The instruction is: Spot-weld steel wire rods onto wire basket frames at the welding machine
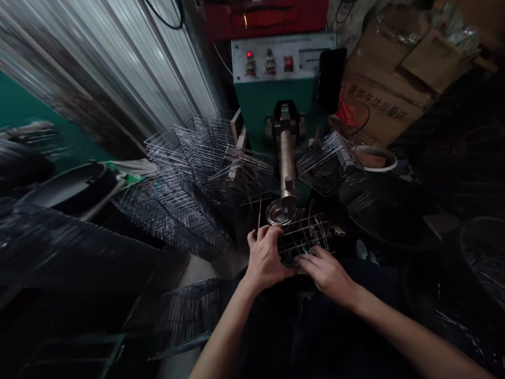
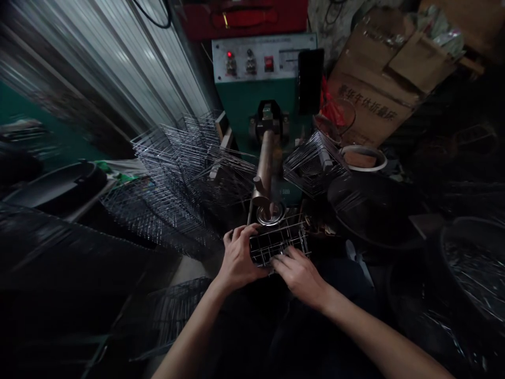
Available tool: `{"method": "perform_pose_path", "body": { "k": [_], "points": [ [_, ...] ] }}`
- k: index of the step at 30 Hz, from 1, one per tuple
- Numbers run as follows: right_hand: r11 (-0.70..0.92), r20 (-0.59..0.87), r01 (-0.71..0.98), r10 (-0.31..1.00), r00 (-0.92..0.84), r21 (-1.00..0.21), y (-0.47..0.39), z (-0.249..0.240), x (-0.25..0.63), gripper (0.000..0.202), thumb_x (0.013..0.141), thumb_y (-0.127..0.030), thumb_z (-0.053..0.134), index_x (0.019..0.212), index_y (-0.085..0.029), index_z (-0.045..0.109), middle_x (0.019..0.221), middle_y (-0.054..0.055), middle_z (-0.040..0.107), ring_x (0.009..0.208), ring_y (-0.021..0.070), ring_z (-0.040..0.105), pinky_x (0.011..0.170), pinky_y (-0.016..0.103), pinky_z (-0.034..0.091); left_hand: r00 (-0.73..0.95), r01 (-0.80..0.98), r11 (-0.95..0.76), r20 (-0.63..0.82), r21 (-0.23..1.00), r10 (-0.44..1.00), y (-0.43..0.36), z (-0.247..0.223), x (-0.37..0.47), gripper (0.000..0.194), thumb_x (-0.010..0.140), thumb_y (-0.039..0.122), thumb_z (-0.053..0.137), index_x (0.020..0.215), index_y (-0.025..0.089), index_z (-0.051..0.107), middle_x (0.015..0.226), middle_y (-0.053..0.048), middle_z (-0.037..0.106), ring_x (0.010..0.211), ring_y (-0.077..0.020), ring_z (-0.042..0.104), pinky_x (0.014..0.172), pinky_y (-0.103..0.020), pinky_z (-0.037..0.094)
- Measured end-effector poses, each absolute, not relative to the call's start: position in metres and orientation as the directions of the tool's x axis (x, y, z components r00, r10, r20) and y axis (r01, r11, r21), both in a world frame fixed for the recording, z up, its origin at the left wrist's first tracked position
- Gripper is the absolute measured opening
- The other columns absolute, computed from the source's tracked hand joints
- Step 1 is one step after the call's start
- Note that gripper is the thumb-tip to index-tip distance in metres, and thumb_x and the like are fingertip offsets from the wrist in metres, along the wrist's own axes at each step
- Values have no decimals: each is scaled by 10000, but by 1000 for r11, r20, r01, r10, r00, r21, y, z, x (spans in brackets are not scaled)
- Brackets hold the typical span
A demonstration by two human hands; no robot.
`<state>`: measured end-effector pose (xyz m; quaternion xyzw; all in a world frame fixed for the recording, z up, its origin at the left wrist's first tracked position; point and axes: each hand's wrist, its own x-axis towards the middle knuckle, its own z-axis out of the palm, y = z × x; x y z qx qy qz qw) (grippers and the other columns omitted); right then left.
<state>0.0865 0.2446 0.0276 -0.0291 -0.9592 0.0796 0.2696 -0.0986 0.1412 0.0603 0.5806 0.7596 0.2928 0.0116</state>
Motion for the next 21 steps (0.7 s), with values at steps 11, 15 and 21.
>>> {"method": "perform_pose_path", "body": {
  "k": [11,15,21],
  "points": [
    [966,545,-22,127,-828,-259,265,26,74,447,901,1,466,1265,-183,649,1089,100,740,986,234,666,874,413,591,-269,864,76,328,498,906,163,54,-120,944,489,402,866,1274,244,366,1255,-103,565,1172,-335,519,1025,-519,314],
    [969,543,-24,117,-831,-245,270,28,71,408,894,0,473,1217,-165,660,1071,103,739,967,243,656,857,414,589,-259,862,67,324,502,910,167,57,-124,952,478,401,876,1262,236,363,1241,-97,564,1167,-326,520,1030,-513,311],
    [965,524,-13,130,-842,-261,278,29,64,395,900,-31,505,1226,-206,644,1078,76,734,939,220,659,912,417,558,-254,873,63,341,483,905,174,60,-131,945,501,432,861,1277,248,354,1258,-100,555,1178,-331,521,1044,-520,302]
  ]
}}
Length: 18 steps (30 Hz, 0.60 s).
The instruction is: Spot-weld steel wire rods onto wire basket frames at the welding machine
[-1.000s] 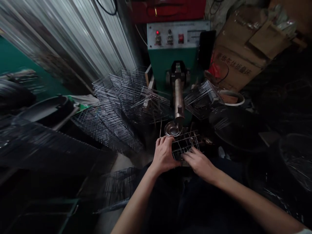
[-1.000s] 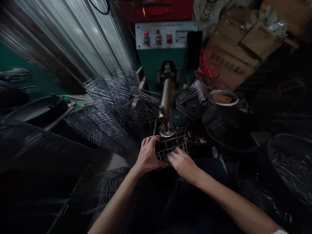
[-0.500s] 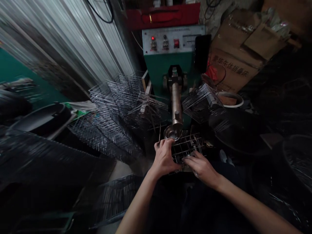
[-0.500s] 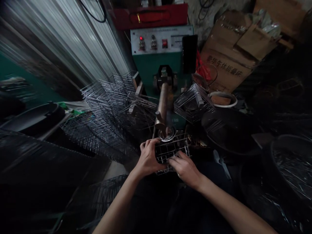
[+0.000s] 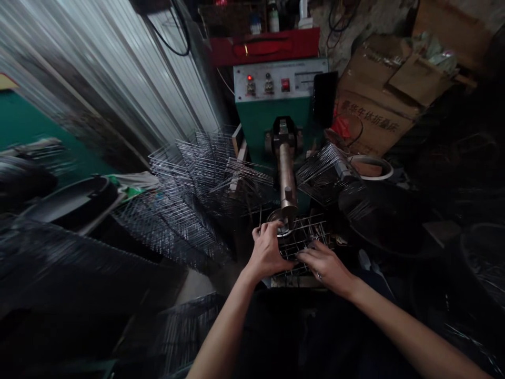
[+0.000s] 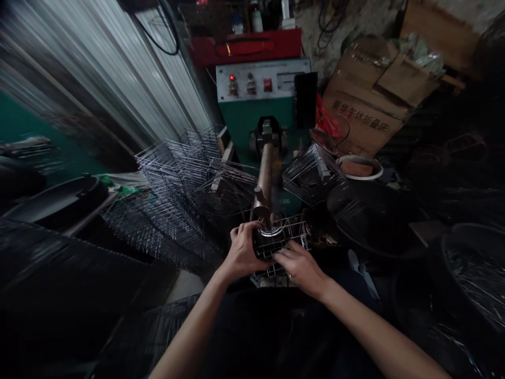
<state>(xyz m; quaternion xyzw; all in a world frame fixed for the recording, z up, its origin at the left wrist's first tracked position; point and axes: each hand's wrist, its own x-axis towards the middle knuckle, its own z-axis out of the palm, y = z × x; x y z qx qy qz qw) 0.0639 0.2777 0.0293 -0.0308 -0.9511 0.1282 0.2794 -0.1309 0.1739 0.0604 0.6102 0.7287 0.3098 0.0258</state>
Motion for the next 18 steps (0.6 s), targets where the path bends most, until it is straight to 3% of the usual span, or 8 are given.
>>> {"method": "perform_pose_path", "body": {
  "k": [7,12,18],
  "points": [
    [954,527,-31,137,-839,-298,282,36,60,353,931,-55,489,1198,-213,659,1041,78,708,996,240,605,882,392,560,-277,868,82,341,490,898,178,52,-133,930,519,461,847,1282,231,367,1254,-107,546,1164,-333,527,1013,-514,336],
    [956,543,6,173,-822,-294,285,36,54,356,908,-36,492,1170,-195,672,977,83,662,928,229,575,883,410,550,-278,883,102,334,459,901,185,53,-140,931,517,447,844,1284,225,365,1248,-107,548,1171,-345,522,1012,-537,333],
    [958,631,-5,185,-754,-287,301,32,32,320,916,-28,512,1131,-202,673,1043,99,654,987,239,569,879,414,534,-270,897,114,324,428,907,203,59,-157,964,552,563,824,1313,198,357,1263,-129,543,1159,-357,516,992,-547,355]
  ]
}}
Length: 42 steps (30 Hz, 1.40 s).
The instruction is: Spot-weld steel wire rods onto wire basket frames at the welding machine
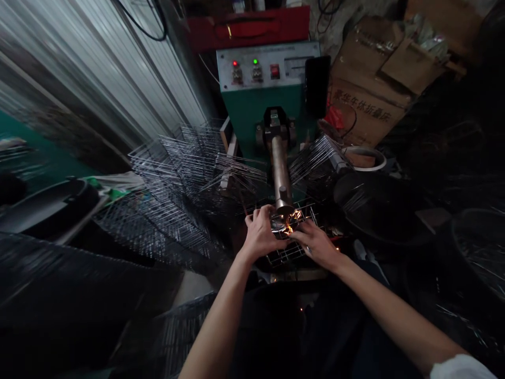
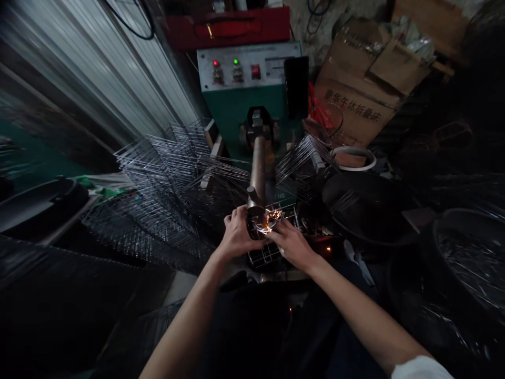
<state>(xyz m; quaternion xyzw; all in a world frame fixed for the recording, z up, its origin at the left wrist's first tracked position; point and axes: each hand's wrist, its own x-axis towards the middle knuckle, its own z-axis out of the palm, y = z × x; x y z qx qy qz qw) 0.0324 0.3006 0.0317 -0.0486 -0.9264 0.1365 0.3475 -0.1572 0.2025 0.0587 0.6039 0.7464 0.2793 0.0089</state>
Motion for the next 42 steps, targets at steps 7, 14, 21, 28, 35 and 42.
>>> {"method": "perform_pose_path", "body": {
  "k": [7,14,21,28,35,42],
  "points": [
    [950,583,163,294,-757,-268,306,32,30,85,955,-195,608,1005,-183,676,957,93,610,927,248,514,854,386,501,-218,917,93,294,387,931,207,64,-167,1006,512,471,845,1344,210,344,1279,-123,538,1172,-366,498,981,-529,369],
    [954,558,227,298,-775,-194,326,33,24,129,988,-179,526,960,-174,652,912,84,574,893,243,471,805,340,455,-189,936,85,282,343,940,229,68,-185,1077,465,428,850,1364,204,302,1330,-139,494,1200,-372,480,1005,-533,357],
    [952,529,227,303,-793,-205,329,36,20,138,995,-181,520,942,-179,648,906,74,576,892,236,476,878,362,447,-134,946,51,245,319,960,236,72,-194,1040,472,466,860,1350,182,378,1330,-155,478,1176,-379,473,1001,-544,357],
    [941,507,216,324,-798,-261,330,40,17,187,1008,-209,498,942,-185,671,908,85,604,900,241,498,819,358,470,-90,945,12,225,326,970,246,69,-198,987,490,450,876,1345,210,445,1292,-148,496,1159,-389,477,1001,-550,373],
    [677,416,160,602,-681,-718,330,74,75,225,945,-389,647,1041,-195,705,1002,79,676,934,226,637,849,354,514,-170,883,-26,372,468,913,218,52,-213,1340,450,578,921,1530,248,199,1506,-164,344,1385,-422,325,1140,-598,283],
    [78,-313,436,586,-747,-896,308,44,194,414,903,-553,610,998,-154,666,942,114,729,757,216,705,690,334,570,-355,358,85,52,930,933,170,-62,-229,1541,492,436,954,1549,344,-162,1647,-181,75,1512,-421,163,1187,-607,252]
  ]
}}
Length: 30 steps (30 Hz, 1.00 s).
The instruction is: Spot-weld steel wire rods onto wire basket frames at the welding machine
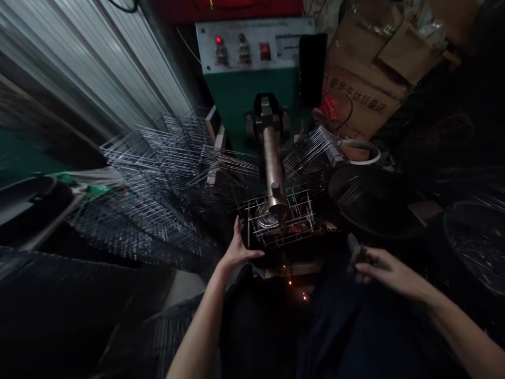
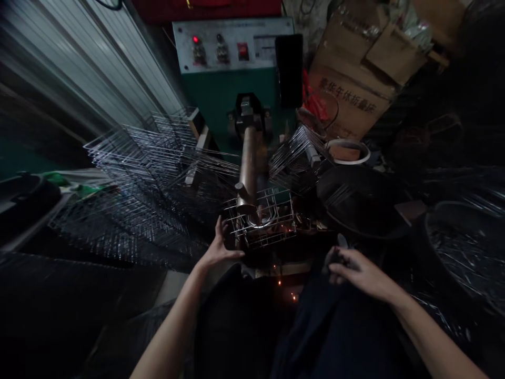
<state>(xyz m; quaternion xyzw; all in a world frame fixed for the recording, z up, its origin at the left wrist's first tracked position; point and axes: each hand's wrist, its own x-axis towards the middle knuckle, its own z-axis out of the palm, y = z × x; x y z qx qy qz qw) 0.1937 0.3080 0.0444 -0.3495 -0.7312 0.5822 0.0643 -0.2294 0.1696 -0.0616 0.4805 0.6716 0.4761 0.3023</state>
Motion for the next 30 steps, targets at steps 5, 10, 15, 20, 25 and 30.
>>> {"method": "perform_pose_path", "body": {
  "k": [5,10,15,20,25,30],
  "points": [
    [281,-306,577,629,-714,-767,260,-24,198,346,936,-513,479,986,-199,615,742,66,703,650,231,694,647,353,541,-314,-48,131,-139,990,939,185,-101,-215,1368,592,337,917,1543,423,-63,1671,-138,59,1511,-380,215,1156,-581,327],
    [299,-225,582,716,-661,-756,254,-40,194,300,908,-521,512,953,-233,582,695,32,689,621,223,684,608,328,524,-358,-83,1,-31,997,933,195,-95,-212,1221,536,285,922,1494,355,168,1595,-149,265,1446,-343,351,1149,-529,358],
    [-16,-310,448,743,-593,-894,257,-14,189,469,798,-663,643,833,-214,510,677,27,684,459,136,563,400,226,407,-396,115,26,22,993,918,153,-72,-202,1096,575,334,851,1475,282,230,1520,-153,348,1416,-331,391,1133,-519,378],
    [-256,-376,276,614,-693,-926,234,30,170,426,814,-568,732,883,-190,548,587,-31,615,337,44,380,328,153,227,-310,520,45,140,853,940,94,-31,-174,976,581,289,811,1450,254,365,1443,-115,424,1360,-317,449,1153,-487,371],
    [-370,-252,88,423,-870,-925,234,65,144,501,794,-586,752,1014,-152,630,758,49,700,495,104,598,447,193,452,-249,821,142,123,553,961,97,8,-138,1082,505,367,853,1470,255,377,1457,-141,427,1325,-383,448,1089,-573,362],
    [175,-8,75,359,-933,-982,246,74,113,269,971,-407,607,1022,-162,705,900,60,712,812,174,677,771,309,538,-253,900,156,195,408,948,120,36,-110,1072,505,414,849,1439,239,350,1390,-153,507,1299,-385,460,1070,-607,276]
  ]
}}
